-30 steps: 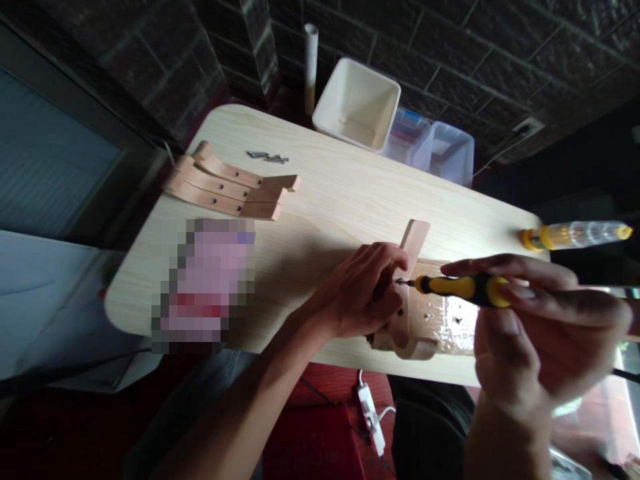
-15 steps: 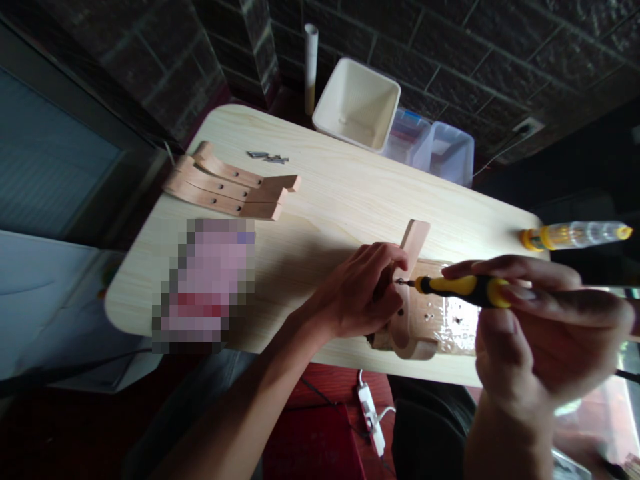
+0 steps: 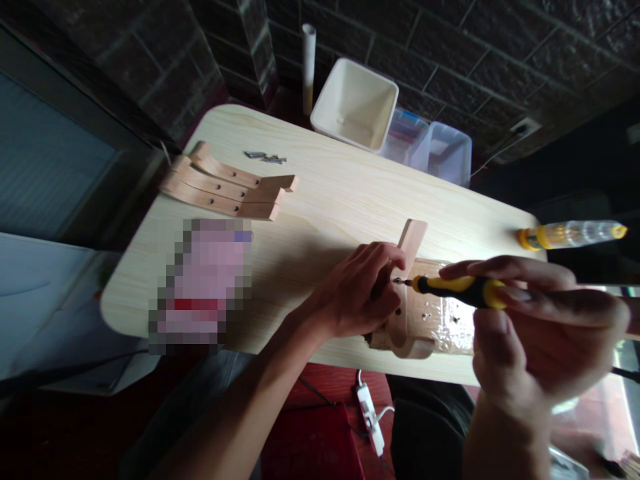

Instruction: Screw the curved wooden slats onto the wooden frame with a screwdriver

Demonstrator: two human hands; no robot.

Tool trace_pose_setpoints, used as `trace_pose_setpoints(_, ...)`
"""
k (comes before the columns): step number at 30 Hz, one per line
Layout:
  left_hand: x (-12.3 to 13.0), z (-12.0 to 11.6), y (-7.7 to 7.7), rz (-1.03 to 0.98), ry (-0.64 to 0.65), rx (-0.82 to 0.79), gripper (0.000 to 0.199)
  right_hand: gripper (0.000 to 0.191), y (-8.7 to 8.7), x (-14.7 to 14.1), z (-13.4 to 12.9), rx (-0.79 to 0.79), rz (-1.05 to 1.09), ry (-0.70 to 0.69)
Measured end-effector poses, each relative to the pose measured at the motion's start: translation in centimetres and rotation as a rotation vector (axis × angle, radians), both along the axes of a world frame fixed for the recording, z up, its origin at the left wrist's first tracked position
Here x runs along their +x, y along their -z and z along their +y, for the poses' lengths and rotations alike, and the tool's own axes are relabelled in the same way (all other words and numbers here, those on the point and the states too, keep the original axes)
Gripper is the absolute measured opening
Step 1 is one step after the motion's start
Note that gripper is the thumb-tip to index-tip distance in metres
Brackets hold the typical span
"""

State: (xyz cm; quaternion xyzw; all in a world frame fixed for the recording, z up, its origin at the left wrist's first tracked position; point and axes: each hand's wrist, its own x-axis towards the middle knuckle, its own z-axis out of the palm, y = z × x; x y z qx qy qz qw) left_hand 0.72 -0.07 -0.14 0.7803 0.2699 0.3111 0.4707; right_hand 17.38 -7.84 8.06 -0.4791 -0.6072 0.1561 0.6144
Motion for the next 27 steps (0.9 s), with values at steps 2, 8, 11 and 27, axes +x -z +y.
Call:
trace_pose_setpoints(2,0.02,0.01,0.00,0.002,0.000,-0.001,0.031,0.034,0.03,-0.06,-0.06,-0.010,0.016,0.007)
trace_pose_setpoints(8,0.01,-0.02,-0.10,0.008,-0.006,-0.012,0.030,0.040,-0.09,-0.13,-0.15,-0.016,0.055,-0.027)
trace_pose_setpoints(11,-0.02,-0.02,-0.10,0.013,-0.006,-0.014,0.031,0.043,-0.02,-0.02,0.03,-0.006,0.056,-0.029)
trace_pose_setpoints(27,0.11,0.01,-0.02,0.000,-0.006,-0.004,0.030,0.041,0.02,-0.16,-0.06,0.006,0.012,-0.011)
